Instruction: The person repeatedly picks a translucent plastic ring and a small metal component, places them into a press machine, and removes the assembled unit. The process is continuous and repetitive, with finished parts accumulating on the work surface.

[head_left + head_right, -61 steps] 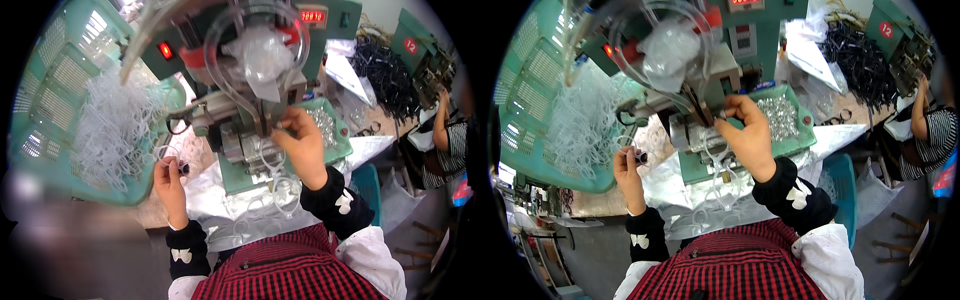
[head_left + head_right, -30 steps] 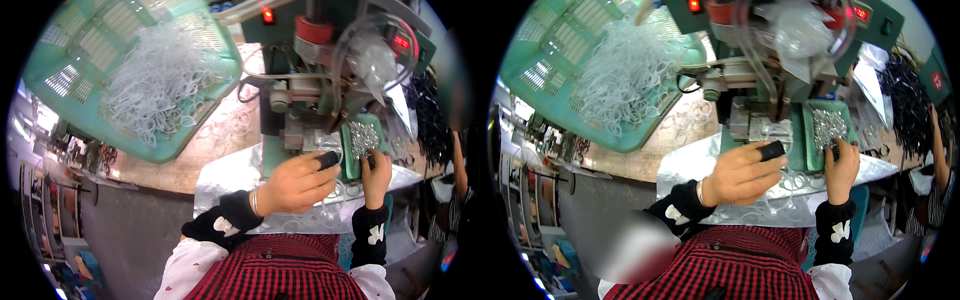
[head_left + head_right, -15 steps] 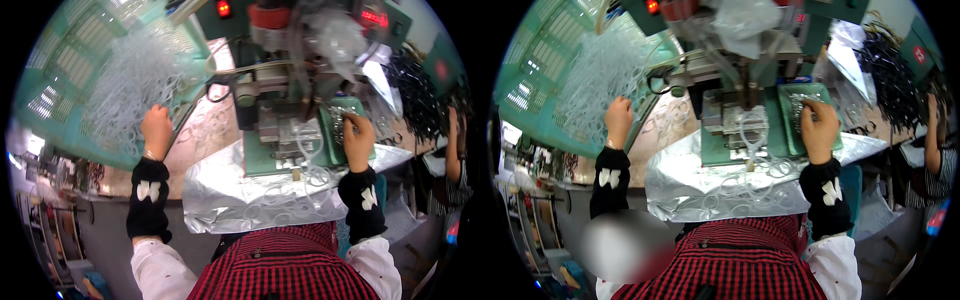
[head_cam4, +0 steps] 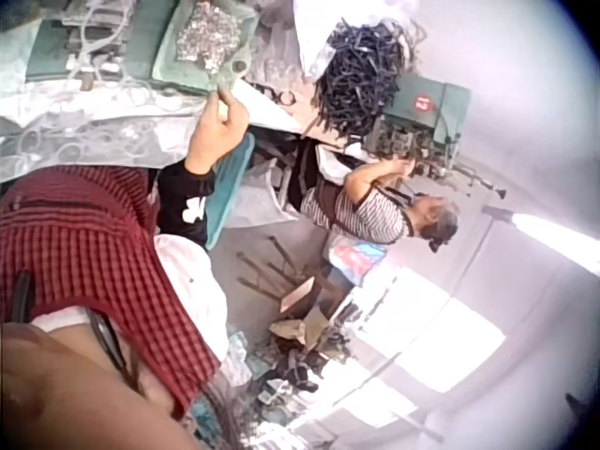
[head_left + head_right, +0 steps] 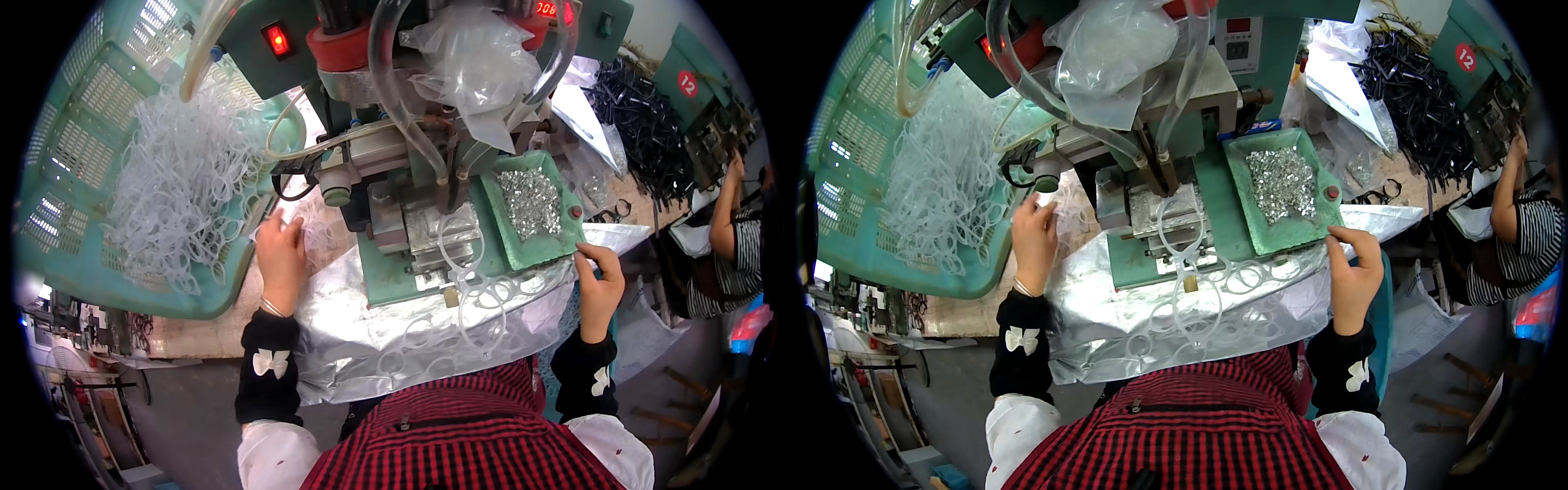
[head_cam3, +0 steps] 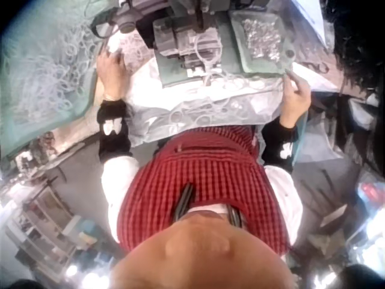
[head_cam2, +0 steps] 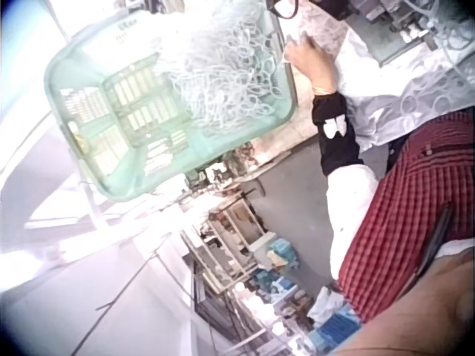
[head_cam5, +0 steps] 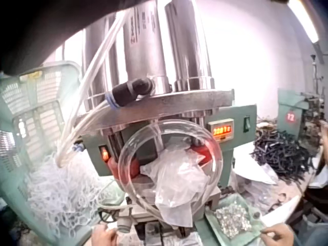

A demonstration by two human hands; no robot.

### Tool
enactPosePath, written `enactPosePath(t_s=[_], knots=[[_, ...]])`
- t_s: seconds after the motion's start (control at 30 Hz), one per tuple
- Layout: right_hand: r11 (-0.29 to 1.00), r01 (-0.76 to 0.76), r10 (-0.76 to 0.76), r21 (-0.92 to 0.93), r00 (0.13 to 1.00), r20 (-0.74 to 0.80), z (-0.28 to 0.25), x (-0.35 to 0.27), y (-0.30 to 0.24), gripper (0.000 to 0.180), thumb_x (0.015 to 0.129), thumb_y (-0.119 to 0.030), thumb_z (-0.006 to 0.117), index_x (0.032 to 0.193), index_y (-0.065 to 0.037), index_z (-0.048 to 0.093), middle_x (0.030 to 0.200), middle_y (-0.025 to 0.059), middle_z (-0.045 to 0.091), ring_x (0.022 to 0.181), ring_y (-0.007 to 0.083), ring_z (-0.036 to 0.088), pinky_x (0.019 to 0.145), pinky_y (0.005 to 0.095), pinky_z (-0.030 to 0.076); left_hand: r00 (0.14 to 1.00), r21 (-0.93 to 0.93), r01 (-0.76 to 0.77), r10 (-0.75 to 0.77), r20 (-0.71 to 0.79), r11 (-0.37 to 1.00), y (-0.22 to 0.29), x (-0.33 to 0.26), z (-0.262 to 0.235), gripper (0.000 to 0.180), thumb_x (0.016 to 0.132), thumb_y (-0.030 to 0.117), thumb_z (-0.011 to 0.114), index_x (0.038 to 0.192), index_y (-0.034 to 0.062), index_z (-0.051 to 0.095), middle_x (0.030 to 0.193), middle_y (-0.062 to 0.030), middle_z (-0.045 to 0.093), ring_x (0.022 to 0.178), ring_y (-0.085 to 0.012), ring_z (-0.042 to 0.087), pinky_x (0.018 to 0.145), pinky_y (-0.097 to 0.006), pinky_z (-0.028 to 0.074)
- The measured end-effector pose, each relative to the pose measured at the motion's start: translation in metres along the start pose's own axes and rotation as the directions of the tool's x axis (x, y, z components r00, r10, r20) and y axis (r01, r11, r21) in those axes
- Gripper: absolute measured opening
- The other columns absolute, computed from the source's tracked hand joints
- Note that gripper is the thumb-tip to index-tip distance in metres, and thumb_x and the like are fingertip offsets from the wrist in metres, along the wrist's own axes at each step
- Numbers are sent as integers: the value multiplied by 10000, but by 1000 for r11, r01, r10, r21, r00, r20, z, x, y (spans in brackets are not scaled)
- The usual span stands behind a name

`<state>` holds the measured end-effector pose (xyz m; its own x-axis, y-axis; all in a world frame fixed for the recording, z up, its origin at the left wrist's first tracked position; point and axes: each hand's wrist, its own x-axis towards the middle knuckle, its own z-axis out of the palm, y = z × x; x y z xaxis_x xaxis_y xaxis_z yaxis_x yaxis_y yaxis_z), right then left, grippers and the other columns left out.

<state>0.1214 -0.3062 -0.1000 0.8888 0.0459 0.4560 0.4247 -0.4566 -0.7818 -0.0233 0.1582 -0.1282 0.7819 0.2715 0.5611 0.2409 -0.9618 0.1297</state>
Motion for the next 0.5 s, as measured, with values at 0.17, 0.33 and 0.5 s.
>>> enactPosePath(t_s=[0.17, 0.33, 0.5], knots=[[957, 143, -203, 254, 953, 227, 34, 29, -80, 159, 764, 12, 704, 920, -7, 729, 904, 101, 688, 874, 232, 638, 814, 325, 478, 941, -149, 128, -168, -294, 980, 37, 42, -34, 175, 855, 58, 637, 1020, 14, 679, 1148, -129, 669, 1081, -347, 564, 937, -425, 439], [843, -13, -153, 538, 953, 261, 108, 52, -106, 336, 776, -34, 716, 1105, 8, 656, 916, 68, 669, 875, 168, 639, 830, 301, 489, 960, -156, 95, -131, -245, 983, 40, 24, -28, 120, 938, 104, 613, 974, -1, 661, 1055, -142, 664, 958, -326, 573, 859, -400, 439], [695, -212, 10, 687, 958, 286, 117, 37, -119, 429, 787, -6, 720, 1197, 26, 598, 897, 35, 643, 876, 111, 610, 838, 265, 479, 744, -802, 465, -656, 124, 375, 68, -21, -23, 137, 1015, 144, 595, 996, 20, 650, 933, -10, 604, 758, -93, 534, 715, -255, 476]])
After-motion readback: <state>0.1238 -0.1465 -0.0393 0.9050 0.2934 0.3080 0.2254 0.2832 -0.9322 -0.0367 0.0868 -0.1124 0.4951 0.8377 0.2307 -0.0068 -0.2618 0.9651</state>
